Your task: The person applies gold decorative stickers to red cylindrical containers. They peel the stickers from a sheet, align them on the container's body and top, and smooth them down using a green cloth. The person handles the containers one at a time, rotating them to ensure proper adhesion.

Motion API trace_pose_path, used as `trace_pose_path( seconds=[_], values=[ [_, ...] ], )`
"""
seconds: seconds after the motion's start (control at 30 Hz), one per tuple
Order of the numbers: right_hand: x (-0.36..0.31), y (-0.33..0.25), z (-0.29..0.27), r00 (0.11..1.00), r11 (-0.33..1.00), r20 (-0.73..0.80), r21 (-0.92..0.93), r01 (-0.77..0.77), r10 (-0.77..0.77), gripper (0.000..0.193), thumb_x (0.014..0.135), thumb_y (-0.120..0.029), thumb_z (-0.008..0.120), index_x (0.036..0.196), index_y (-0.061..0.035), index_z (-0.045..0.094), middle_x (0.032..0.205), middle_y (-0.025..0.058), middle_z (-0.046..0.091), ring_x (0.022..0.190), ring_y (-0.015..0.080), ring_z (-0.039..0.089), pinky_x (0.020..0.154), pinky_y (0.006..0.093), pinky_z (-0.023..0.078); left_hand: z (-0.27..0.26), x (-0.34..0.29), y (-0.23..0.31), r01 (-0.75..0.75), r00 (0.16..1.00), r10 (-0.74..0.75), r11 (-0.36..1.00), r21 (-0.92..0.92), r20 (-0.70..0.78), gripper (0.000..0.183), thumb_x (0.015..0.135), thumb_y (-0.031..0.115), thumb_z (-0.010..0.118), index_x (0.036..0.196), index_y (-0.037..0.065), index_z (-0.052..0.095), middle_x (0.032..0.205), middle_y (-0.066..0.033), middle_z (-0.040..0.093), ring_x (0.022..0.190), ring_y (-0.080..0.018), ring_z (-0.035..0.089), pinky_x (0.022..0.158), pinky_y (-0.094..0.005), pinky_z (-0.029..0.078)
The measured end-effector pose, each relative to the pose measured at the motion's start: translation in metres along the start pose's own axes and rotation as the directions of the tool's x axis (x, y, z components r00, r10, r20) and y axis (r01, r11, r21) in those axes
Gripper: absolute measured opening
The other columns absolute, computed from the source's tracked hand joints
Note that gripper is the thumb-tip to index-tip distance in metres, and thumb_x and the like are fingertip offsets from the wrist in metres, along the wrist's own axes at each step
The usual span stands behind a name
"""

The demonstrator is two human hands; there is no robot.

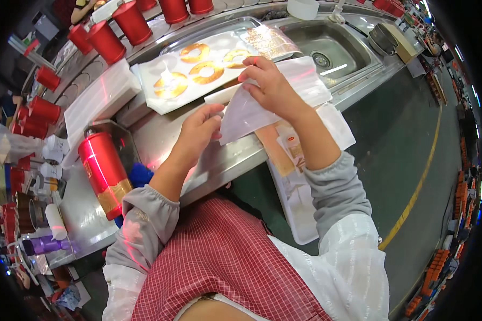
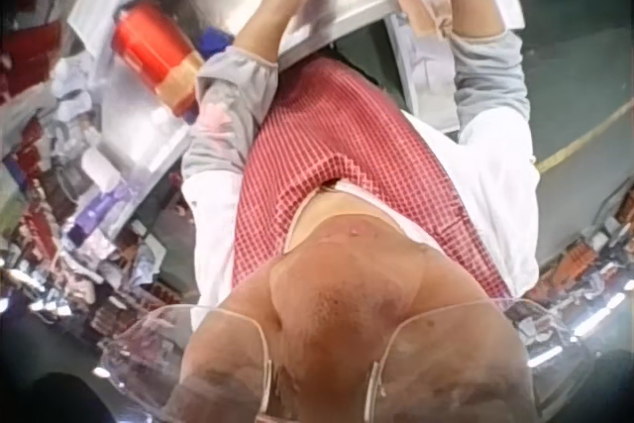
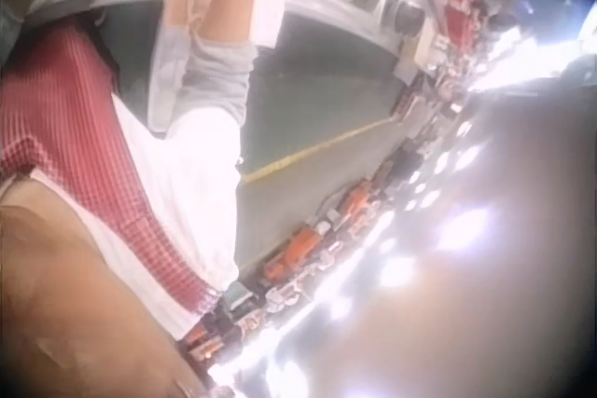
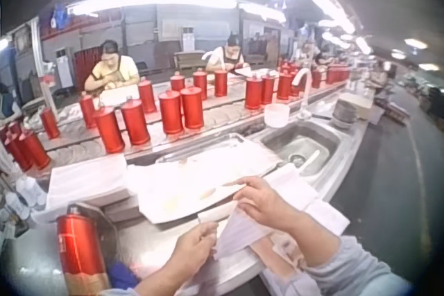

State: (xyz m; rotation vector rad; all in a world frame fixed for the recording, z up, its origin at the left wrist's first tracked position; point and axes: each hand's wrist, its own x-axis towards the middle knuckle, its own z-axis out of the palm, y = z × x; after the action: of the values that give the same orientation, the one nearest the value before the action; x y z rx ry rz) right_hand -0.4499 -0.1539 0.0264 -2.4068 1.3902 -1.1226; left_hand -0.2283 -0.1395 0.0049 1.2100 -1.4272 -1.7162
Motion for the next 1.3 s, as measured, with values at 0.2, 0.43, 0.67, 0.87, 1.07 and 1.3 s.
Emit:
trace_pose_path(
  seconds=[0.2,0.43,0.67,0.87,1.07,1.3],
  values=[
    [-0.024,-0.034,0.004,0.986,0.98,-0.02,0.117,-0.161,0.164,0.018,0.081,-0.016,0.071,0.087,-0.0024,0.061,0.108,0.0165,0.056,0.101,0.0333,0.056,0.085,0.0386,0.047,0.007,0.01,-0.009,-0.099,0.995,0.096,0.99,0.103,0.027,0.034,0.089,0.017,0.057,0.117,-0.002,0.059,0.093,-0.0121,0.064,0.077,-0.013,0.061,0.064,-0.0264,0.05],
    [-0.027,-0.029,0.014,0.957,0.907,0.117,0.308,-0.289,0.265,0.017,0.082,-0.017,0.071,0.087,-0.0025,0.063,0.109,0.0132,0.057,0.097,0.028,0.059,0.083,0.0346,0.048,0.013,0.003,-0.002,-0.121,0.992,0.12,0.992,0.026,0.044,0.03,0.093,0.018,0.058,0.118,0.002,0.057,0.089,-0.0001,0.059,0.077,-0.0066,0.053,0.068,-0.022,0.045],
    [-0.033,-0.02,0.016,0.89,0.764,0.231,0.457,-0.456,0.393,0.014,0.087,-0.014,0.066,0.089,-0.0003,0.064,0.115,0.0062,0.055,0.1,0.0146,0.054,0.083,0.028,0.044,0.016,0.006,-0.007,-0.204,0.978,0.208,0.974,0.097,-0.029,0.03,0.09,0.018,0.058,0.112,-0.002,0.06,0.088,-0.0125,0.066,0.076,-0.0168,0.061,0.067,-0.0301,0.049],
    [-0.043,-0.018,-0.023,0.694,0.363,0.18,0.746,-0.559,0.697,0.015,0.087,-0.013,0.062,0.099,-0.0049,0.065,0.093,0.0002,0.062,0.082,0.0109,0.059,0.074,0.0259,0.049,0.004,0.027,-0.031,-0.165,0.937,0.251,0.93,0.328,-0.242,0.019,0.084,0.013,0.05,0.091,-0.002,0.06,0.082,-0.0242,0.062,0.076,-0.0341,0.062,0.075,-0.0404,0.048],
    [-0.135,0.014,-0.167,0.739,0.237,-0.383,0.924,0.3,0.554,0.036,0.088,-0.02,0.049,0.112,0.005,0.059,0.112,0.0171,0.064,0.104,0.0305,0.062,0.093,0.0438,0.049,-0.001,0.029,-0.031,-0.107,0.953,0.195,0.932,0.346,-0.23,0.023,0.083,0.013,0.052,0.095,-0.003,0.063,0.084,-0.019,0.067,0.08,-0.0273,0.064,0.076,-0.0377,0.048],
    [-0.245,-0.027,-0.305,0.269,0.666,-0.74,0.673,0.322,0.617,0.044,0.076,-0.015,0.053,0.112,0.0103,0.058,0.117,0.0241,0.061,0.111,0.0382,0.059,0.099,0.055,0.045,0.005,0.021,-0.019,-0.142,0.96,0.19,0.963,0.228,-0.205,0.03,0.085,0.009,0.05,0.111,-0.002,0.06,0.076,-0.008,0.064,0.058,-0.0095,0.056,0.051,-0.0255,0.045]
  ],
)
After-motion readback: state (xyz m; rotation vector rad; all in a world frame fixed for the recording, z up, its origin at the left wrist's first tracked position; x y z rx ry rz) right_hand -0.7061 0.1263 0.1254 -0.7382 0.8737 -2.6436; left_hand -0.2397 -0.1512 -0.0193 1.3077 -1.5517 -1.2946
